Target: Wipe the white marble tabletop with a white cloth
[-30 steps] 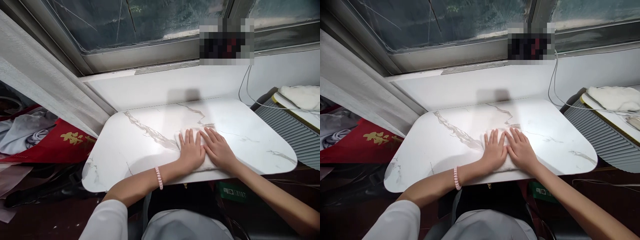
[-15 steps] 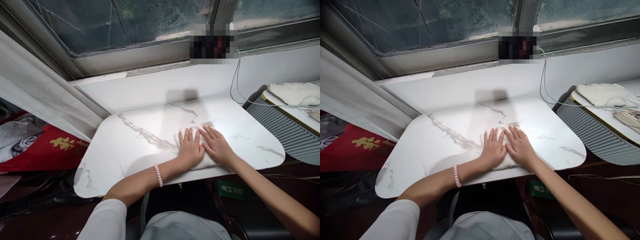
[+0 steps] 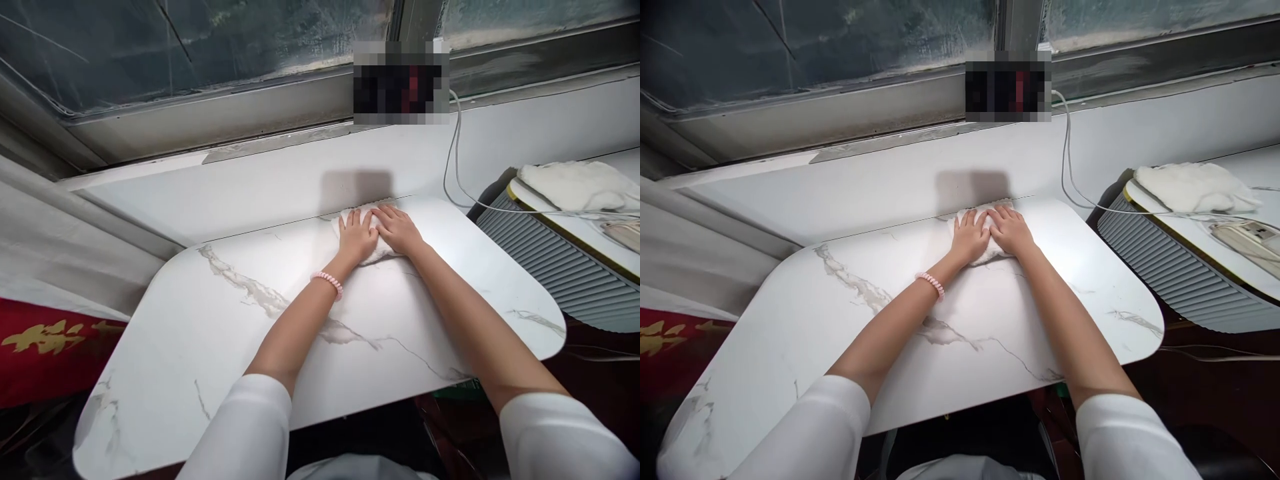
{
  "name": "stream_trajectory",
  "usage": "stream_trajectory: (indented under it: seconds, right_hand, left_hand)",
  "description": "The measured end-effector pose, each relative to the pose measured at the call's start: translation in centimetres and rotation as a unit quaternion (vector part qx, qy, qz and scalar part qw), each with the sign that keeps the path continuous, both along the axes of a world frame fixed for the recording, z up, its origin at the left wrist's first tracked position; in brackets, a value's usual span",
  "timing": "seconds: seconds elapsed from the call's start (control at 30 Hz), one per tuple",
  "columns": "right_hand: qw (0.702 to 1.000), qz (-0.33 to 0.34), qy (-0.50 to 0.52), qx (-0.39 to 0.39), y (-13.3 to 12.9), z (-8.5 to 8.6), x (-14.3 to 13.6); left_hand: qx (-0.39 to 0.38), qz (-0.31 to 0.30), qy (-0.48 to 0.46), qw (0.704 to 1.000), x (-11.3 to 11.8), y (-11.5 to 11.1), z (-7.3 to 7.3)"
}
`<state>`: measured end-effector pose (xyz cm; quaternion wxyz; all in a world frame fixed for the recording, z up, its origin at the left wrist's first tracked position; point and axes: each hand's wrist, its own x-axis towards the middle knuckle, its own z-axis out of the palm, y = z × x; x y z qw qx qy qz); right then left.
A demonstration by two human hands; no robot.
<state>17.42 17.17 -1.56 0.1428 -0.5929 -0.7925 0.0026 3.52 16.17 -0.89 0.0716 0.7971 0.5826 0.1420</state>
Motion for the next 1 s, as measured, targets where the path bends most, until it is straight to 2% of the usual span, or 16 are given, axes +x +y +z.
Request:
stream_trajectory:
  seconds: [0.1, 0.23, 0.33, 0.47, 0.57, 0.7, 0.83, 1.0]
  right_hand:
    - [1.000, 0.004, 0.023, 0.010, 1.6, -0.1, 0.3]
    - [1.000, 0.007, 0.028, 0.011, 2.7, -0.2, 0.6]
    - [1.000, 0.007, 0.009, 0.005, 2.3, -0.2, 0.6]
    - [1.000, 0.017, 0.011, 0.013, 0.3, -0.3, 1.1]
    - [1.000, 0.026, -0.003, 0.014, -2.3, -0.4, 2.1]
    - [0.999, 0.032, -0.029, 0.006, -7.0, -0.3, 4.2]
    - [0.999, 0.035, -0.035, 0.018, -13.1, -0.2, 6.5]
    - [0.999, -0.010, -0.036, 0.018, -21.2, -0.3, 9.3]
  left_hand:
    - [0.013, 0.006, 0.001, 1.000, 0.4, 1.6, 0.0]
    - [0.020, 0.018, 0.009, 1.000, 0.8, 2.2, 0.0]
    - [0.018, 0.030, 0.014, 0.999, 1.1, 1.6, -0.1]
    - [-0.004, 0.032, 0.013, 0.999, 1.5, -0.5, 0.1]
    - [-0.011, 0.018, 0.012, 1.000, 2.2, -3.1, 0.3]
    - [-0.021, 0.010, 0.010, 1.000, 4.0, -7.7, 0.4]
    - [-0.016, -0.023, 0.010, 1.000, 5.9, -13.0, 0.3]
    - [0.013, -0.091, 0.015, 0.996, 7.9, -19.1, -0.2]
